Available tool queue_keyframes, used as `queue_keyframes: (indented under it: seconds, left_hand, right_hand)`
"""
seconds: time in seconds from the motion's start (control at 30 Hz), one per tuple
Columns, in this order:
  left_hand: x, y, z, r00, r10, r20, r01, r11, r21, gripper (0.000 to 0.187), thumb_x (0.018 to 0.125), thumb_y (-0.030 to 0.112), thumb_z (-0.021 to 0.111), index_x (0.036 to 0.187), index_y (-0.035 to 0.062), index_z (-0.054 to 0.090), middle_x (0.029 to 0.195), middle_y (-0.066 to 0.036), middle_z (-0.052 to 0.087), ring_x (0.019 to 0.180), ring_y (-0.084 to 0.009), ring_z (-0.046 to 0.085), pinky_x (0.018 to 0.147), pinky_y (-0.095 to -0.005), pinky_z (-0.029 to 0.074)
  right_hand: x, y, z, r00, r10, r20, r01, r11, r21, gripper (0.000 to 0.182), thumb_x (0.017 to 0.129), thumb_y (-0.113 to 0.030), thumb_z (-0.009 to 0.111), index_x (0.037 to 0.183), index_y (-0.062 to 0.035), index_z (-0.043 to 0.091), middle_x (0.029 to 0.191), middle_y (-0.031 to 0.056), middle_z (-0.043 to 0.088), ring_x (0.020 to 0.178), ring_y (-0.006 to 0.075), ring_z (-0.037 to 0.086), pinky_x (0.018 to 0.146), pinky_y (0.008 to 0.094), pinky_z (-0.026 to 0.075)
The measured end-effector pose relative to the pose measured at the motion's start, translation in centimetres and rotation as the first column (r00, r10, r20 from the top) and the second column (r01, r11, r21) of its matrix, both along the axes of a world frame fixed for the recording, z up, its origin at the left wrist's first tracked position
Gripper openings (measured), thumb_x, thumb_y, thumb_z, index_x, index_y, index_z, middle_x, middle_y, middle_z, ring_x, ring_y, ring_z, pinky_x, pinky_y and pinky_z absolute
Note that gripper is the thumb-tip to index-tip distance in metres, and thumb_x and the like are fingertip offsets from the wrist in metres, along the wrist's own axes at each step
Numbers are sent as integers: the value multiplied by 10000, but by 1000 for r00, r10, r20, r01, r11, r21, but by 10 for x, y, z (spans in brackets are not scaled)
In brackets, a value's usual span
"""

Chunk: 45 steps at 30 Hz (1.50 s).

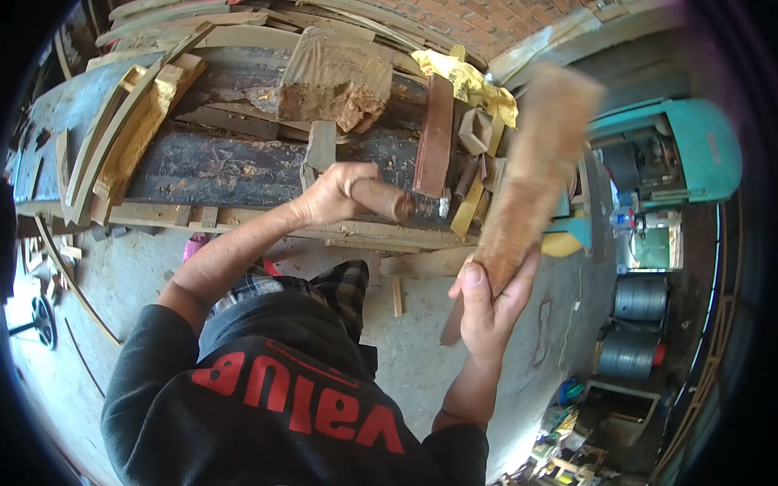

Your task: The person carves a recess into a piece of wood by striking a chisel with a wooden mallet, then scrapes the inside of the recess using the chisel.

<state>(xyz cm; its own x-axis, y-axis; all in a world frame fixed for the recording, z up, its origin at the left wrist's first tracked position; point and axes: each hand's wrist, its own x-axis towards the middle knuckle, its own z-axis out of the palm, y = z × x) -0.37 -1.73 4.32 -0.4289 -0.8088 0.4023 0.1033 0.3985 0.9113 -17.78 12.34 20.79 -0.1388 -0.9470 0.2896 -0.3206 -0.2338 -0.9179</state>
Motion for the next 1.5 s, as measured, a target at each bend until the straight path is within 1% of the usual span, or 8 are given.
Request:
queue_keyframes:
  seconds: [0.17, 0.27, 0.43, 0.83, 1.03, 1.33, 1.43, 1.5]
  left_hand:
    - [2, -21, 2, 1000, -8, -5, 9, 998, 64, 205, 764, 50, 727, 887, 43, 563, 789, -32, 615, 765, -100, 577, 727, -288, 491]
    - [15, -27, 16, 997, -33, -74, 54, 950, 309, 325, 783, 90, 755, 1057, 62, 583, 900, 11, 623, 832, -76, 586, 780, -267, 519]
    - [38, -70, 6, 967, 224, -120, -150, 885, 441, 380, 773, 403, 771, 797, 103, 538, 705, 23, 529, 623, -86, 494, 624, -244, 440]
    - [34, -27, 9, 917, 367, -155, -322, 911, 257, 385, 912, 404, 640, 1029, 60, 513, 921, -17, 555, 763, -101, 525, 731, -273, 444]
    - [23, -22, 21, 879, 436, -192, -387, 888, 248, 303, 905, 287, 681, 1019, 60, 517, 872, -17, 588, 767, -86, 552, 719, -242, 470]
    - [8, -25, 12, 874, 386, -294, -358, 922, 147, 482, 870, 146, 721, 1267, 47, 466, 1103, -39, 573, 980, -105, 551, 902, -255, 452]
    - [11, -33, 2, 893, 386, -232, -385, 922, 50, 510, 878, 86, 691, 1318, 37, 440, 1235, -75, 544, 1100, -120, 516, 956, -276, 429]
    - [8, -36, 0, 864, 364, -347, -343, 931, 120, 505, 875, 72, 688, 1314, 27, 442, 1245, -75, 541, 1114, -119, 503, 967, -289, 421]
  right_hand:
    - [3, -18, -53, 853, -2, -521, -32, 998, -56, 476, 863, -229, 701, 1189, 17, 458, 776, 51, 558, 656, 258, 581, 657, 334, 497]
    - [-4, -9, -48, 983, 49, -179, -3, 969, 248, 402, 882, -230, 682, 1130, 0, 464, 751, 45, 559, 593, 169, 567, 543, 289, 478]
    - [-13, 3, -80, 941, -52, 336, -92, 912, 400, 308, 916, -246, 637, 1045, -34, 455, 697, 30, 522, 473, 92, 485, 432, 246, 434]
    - [-32, 16, -111, 972, -77, 223, -22, 912, 410, 339, 906, -258, 660, 1082, -24, 490, 747, 9, 537, 496, 71, 501, 407, 231, 414]
    - [-20, -20, -40, 997, 72, 4, -70, 952, 298, 400, 880, -266, 691, 1109, 7, 511, 899, 92, 631, 640, 101, 606, 492, 243, 495]
    - [22, -82, 43, 956, 175, -234, -275, 809, -519, 576, 844, -277, 729, 1290, -23, 468, 987, 39, 616, 743, 166, 620, 628, 309, 529]
    - [24, -79, 31, 751, 245, -613, -120, 964, 239, 478, 825, -329, 741, 1095, -1, 522, 935, 196, 649, 871, 229, 663, 710, 359, 495]
    - [15, -86, 14, 724, 246, -644, -127, 966, 227, 476, 825, -357, 737, 1060, -3, 520, 898, 209, 643, 840, 235, 667, 686, 366, 489]
